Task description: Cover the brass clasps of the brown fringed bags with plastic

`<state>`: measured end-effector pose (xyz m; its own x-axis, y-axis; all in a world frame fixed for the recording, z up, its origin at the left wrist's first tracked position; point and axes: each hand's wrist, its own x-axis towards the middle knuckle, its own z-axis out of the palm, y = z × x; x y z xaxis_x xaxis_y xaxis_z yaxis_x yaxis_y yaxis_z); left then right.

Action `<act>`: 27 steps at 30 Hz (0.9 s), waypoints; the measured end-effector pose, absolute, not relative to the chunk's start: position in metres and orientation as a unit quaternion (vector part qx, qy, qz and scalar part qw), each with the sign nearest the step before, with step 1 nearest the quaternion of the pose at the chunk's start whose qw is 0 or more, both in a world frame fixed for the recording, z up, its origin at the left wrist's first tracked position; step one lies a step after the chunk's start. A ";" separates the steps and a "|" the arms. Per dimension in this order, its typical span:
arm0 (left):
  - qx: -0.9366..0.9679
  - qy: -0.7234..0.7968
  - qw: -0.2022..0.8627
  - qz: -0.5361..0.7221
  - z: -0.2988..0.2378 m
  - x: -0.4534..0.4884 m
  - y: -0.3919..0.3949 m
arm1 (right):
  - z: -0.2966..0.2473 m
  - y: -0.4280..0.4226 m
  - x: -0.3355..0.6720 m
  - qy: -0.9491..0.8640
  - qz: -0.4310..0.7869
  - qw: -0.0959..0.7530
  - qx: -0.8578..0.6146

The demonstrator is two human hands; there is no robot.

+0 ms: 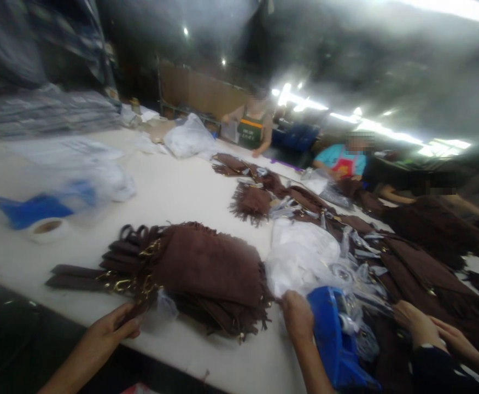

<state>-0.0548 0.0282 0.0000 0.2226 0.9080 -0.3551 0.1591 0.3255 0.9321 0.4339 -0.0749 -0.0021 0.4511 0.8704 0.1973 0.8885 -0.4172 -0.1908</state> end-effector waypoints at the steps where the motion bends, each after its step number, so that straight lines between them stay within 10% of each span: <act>1: 0.502 0.535 0.606 0.307 0.002 -0.054 0.027 | -0.002 -0.076 0.435 -0.529 -0.016 0.142 -0.836; 11: 0.568 0.540 0.549 0.289 0.019 -0.066 0.020 | 0.012 -0.094 0.453 -0.427 0.062 0.271 -0.861; 18: 0.710 0.553 0.280 0.335 0.072 -0.058 -0.002 | 0.049 -0.128 0.386 -0.460 -0.023 0.269 -0.846; 27: 0.836 0.115 0.479 0.240 0.140 0.044 -0.036 | 0.134 -0.145 0.252 -0.574 0.410 0.303 -0.642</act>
<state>0.0435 -0.0357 0.1402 0.8579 0.4230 0.2918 -0.0381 -0.5140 0.8570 0.2519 -0.1453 0.1337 0.0064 0.9839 -0.1784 0.4884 -0.1587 -0.8581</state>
